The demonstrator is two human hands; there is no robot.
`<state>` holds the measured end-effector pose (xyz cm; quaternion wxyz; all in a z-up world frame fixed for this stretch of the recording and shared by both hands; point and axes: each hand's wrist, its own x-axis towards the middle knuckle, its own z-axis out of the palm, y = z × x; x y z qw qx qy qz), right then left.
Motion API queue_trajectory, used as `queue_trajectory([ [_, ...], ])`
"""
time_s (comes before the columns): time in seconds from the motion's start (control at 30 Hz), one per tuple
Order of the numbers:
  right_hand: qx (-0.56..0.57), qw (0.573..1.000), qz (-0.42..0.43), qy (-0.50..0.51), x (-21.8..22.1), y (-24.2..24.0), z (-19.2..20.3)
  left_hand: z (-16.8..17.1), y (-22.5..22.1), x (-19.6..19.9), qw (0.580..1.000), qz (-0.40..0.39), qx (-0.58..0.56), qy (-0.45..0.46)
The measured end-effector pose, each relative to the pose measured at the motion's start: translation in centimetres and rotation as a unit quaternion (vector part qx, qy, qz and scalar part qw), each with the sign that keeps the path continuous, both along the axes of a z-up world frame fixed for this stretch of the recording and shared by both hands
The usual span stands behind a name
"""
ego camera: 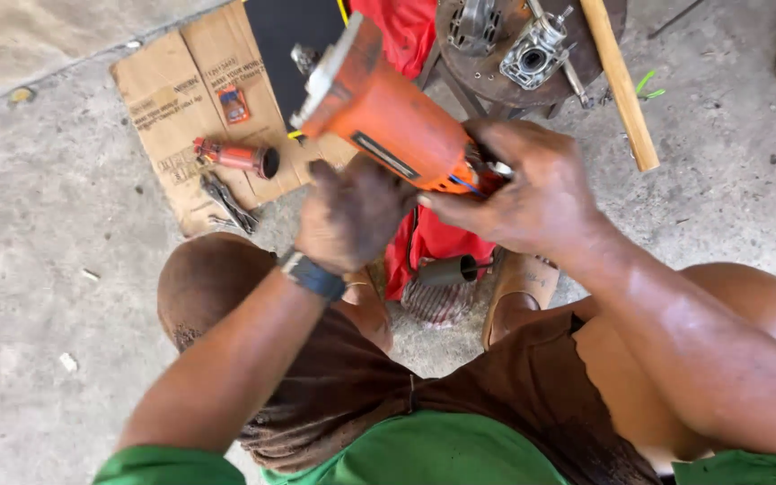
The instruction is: Disassembling and reassembling an electric angle grinder for repair using a screwdriver.
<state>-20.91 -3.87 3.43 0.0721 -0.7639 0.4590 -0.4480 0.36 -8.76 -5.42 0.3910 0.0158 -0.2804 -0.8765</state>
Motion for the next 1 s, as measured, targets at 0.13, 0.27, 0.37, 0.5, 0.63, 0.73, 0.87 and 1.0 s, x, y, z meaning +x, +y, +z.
queue_trajectory([
  [0.13,0.037,0.994,-0.079,0.063,2.4,-0.2,-0.1,1.2,-1.1,-3.5,0.980,0.182,0.069,0.035],
  [0.27,0.096,0.995,0.012,0.030,1.9,-0.4,1.7,6.7,-1.8,-2.8,0.973,0.170,0.156,0.017],
  [0.37,0.153,0.984,0.054,-0.078,0.9,-0.8,1.3,7.9,-2.4,-1.7,0.963,0.186,0.195,-0.017],
  [0.5,0.159,0.965,0.123,-0.166,1.4,-1.3,0.1,8.2,-2.4,-0.8,0.947,0.225,0.219,-0.069],
  [0.63,0.174,0.970,0.066,-0.158,4.0,-1.2,1.9,9.4,-1.9,-0.8,0.928,0.253,0.263,-0.072],
  [0.73,0.158,0.976,0.068,-0.133,4.5,-1.6,2.2,8.8,-1.6,-0.9,0.922,0.298,0.229,-0.095],
  [0.87,0.166,0.982,0.042,-0.077,4.8,-2.0,2.7,7.7,-1.5,-1.3,0.924,0.322,0.204,-0.037],
  [1.0,0.181,0.982,0.012,-0.050,5.1,-1.9,3.0,7.5,-1.1,-1.8,0.912,0.364,0.173,-0.071],
])
